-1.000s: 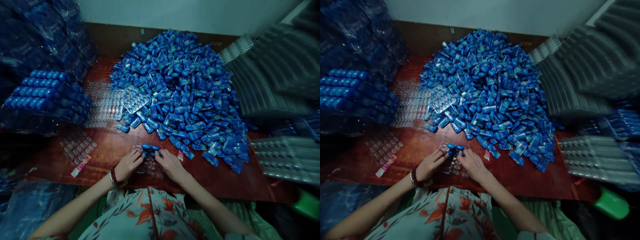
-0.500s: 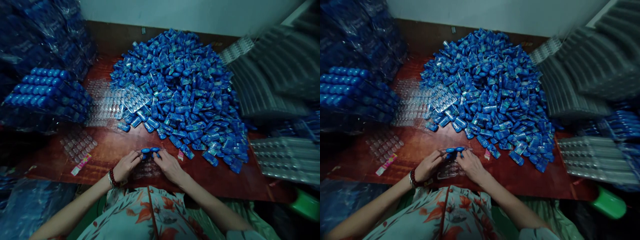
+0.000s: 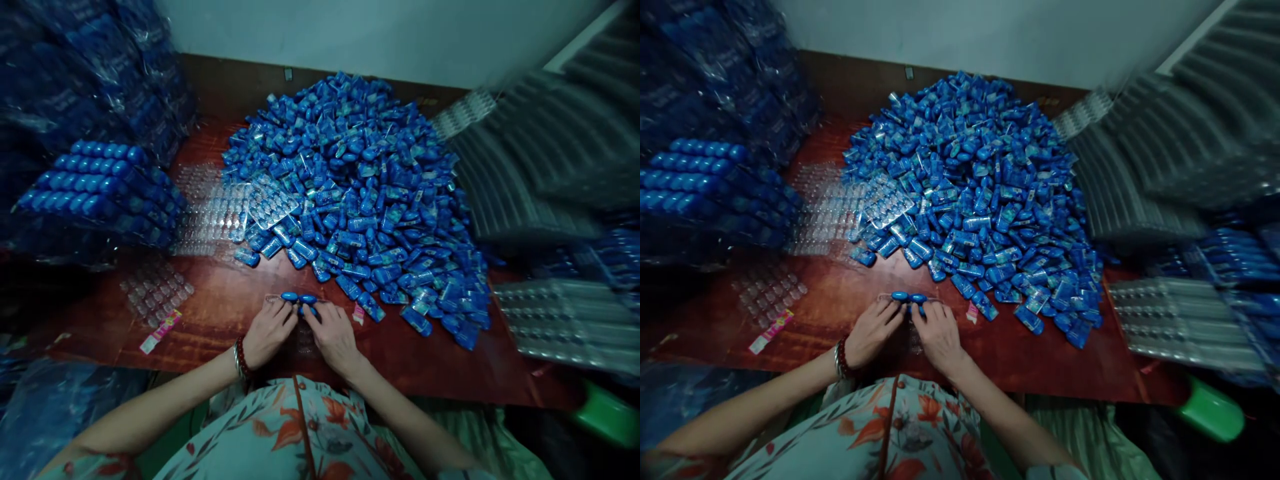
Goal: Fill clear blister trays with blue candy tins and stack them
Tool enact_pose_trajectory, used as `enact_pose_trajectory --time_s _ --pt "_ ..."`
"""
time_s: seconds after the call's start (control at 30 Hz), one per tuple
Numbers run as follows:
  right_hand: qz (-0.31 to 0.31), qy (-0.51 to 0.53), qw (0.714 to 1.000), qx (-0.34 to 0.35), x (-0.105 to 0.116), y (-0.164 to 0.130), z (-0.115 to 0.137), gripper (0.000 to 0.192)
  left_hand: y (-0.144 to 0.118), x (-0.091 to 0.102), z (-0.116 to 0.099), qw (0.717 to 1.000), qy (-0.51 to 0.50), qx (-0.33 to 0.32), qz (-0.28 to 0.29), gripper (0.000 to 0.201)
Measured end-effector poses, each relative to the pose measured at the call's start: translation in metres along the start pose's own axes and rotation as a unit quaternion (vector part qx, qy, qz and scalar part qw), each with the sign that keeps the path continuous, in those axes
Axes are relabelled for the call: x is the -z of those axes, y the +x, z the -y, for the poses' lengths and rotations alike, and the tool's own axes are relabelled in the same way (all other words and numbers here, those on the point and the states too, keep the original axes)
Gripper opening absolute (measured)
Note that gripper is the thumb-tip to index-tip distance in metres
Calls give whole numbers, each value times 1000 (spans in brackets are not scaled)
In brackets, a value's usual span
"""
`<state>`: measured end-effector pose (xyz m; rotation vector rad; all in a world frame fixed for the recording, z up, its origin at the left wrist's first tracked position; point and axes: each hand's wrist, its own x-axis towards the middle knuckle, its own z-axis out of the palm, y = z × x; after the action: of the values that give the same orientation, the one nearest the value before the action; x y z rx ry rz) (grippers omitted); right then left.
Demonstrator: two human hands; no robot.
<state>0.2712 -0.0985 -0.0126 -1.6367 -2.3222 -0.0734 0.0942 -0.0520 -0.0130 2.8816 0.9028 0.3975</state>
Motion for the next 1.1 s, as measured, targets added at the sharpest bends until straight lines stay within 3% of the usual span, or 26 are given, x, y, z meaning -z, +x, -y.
enact_pose_trajectory --time_s 0.13,0.23,0.3,0.43,0.53,0.63,0.73,0.83,0.93,1.1 --pt "-69 49 991 -102 0 -11 -24 28 -1 -2 23 988 -79 75 -113 32" --pt "-59 -2 973 -224 -1 -16 -51 28 21 -5 51 966 -168 138 -138 27" --pt "-3 -53 967 -248 -3 -16 -62 30 45 -9 67 975 -165 121 -92 24" --pt "82 -106 965 -226 -10 -10 -68 35 91 -20 78 996 -40 74 29 34" --pt "84 -95 965 -229 -13 -8 -70 34 110 -27 71 994 33 80 70 29" --pt "28 8 967 -251 -7 -18 -74 31 112 -29 67 992 48 80 87 23" --pt "-62 202 930 -301 9 -37 -72 33 95 -21 72 992 22 101 73 29" --pt "-69 337 892 -293 26 -56 -58 27 57 -7 77 984 -80 158 -20 36" --pt "-28 373 904 -205 31 -61 -38 18 8 9 71 950 -189 210 -131 34" --pt "-12 295 950 -106 10 -47 -19 33 -54 22 32 905 -247 289 -189 40"
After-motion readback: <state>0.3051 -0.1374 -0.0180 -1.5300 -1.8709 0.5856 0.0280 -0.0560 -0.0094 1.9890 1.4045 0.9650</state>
